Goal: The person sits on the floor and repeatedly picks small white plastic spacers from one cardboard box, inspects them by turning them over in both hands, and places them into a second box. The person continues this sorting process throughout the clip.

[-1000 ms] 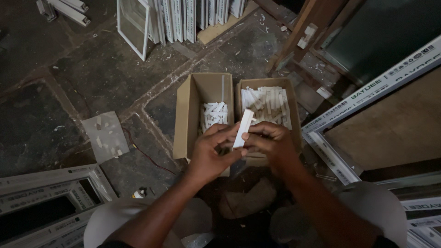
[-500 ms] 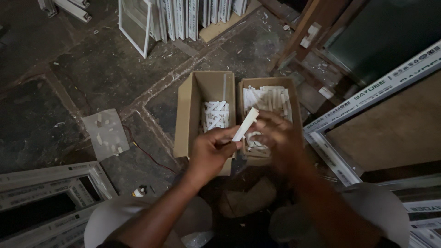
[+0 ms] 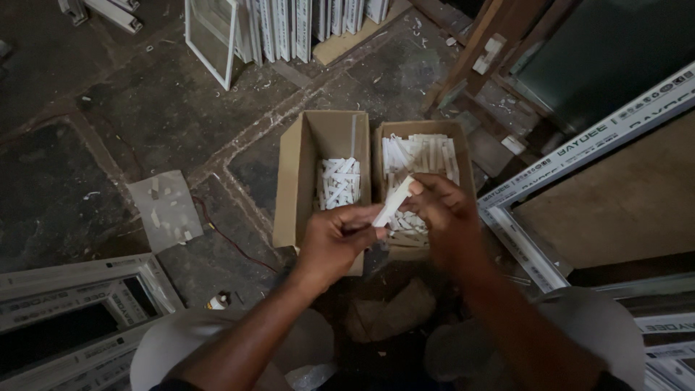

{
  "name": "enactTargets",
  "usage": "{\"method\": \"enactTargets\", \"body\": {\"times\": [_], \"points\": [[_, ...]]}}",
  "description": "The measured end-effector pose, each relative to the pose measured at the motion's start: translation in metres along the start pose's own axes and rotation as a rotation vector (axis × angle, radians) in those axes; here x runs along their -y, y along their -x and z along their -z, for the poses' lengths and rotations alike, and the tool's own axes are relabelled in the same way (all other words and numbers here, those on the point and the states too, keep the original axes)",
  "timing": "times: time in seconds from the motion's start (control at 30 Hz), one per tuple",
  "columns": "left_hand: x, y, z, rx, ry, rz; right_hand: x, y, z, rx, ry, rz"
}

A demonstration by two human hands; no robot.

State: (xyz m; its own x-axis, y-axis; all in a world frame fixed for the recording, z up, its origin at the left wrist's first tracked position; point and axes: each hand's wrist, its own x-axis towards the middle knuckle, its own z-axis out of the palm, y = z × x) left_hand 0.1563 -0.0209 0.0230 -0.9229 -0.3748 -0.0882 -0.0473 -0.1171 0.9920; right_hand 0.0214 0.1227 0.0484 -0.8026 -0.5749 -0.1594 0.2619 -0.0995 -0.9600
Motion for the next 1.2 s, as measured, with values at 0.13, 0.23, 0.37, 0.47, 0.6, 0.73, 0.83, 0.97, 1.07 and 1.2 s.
{"method": "enactTargets", "body": {"times": [0.13, 0.23, 0.37, 0.47, 0.6, 0.73, 0.83, 0.97, 1.07, 1.2], "points": [[0.005, -0.004, 0.002, -0.04, 0.068, 0.098, 0.002, 0.003, 0.001, -0.111, 0.1, -0.022], [0.009, -0.004, 0.004, -0.051, 0.055, 0.101, 0.002, 0.002, 0.002, -0.149, 0.046, -0.055], [0.011, -0.004, 0.004, -0.057, 0.083, 0.098, -0.003, 0.0, 0.001, -0.104, -0.166, -0.015], [0.006, -0.005, 0.003, -0.083, 0.08, 0.113, -0.006, 0.002, -0.001, -0.127, -0.155, 0.006], [-0.008, -0.001, 0.004, -0.122, -0.153, 0.117, 0.0, 0.008, -0.003, -0.115, -0.039, 0.0], [-0.023, 0.001, 0.007, -0.221, -0.395, -0.082, 0.014, 0.011, -0.006, -0.126, 0.12, -0.052], [-0.029, 0.003, 0.012, -0.248, -0.496, -0.364, 0.023, 0.011, -0.005, -0.04, 0.484, 0.071], [-0.025, 0.002, 0.014, -0.275, -0.459, -0.388, 0.022, 0.01, -0.005, -0.159, 0.204, -0.124], [-0.015, -0.003, 0.016, -0.29, -0.238, -0.237, 0.016, 0.008, -0.001, -0.167, 0.085, -0.062], [-0.006, -0.008, 0.019, -0.264, 0.058, -0.066, 0.008, 0.005, 0.003, -0.148, 0.044, -0.026]]}}
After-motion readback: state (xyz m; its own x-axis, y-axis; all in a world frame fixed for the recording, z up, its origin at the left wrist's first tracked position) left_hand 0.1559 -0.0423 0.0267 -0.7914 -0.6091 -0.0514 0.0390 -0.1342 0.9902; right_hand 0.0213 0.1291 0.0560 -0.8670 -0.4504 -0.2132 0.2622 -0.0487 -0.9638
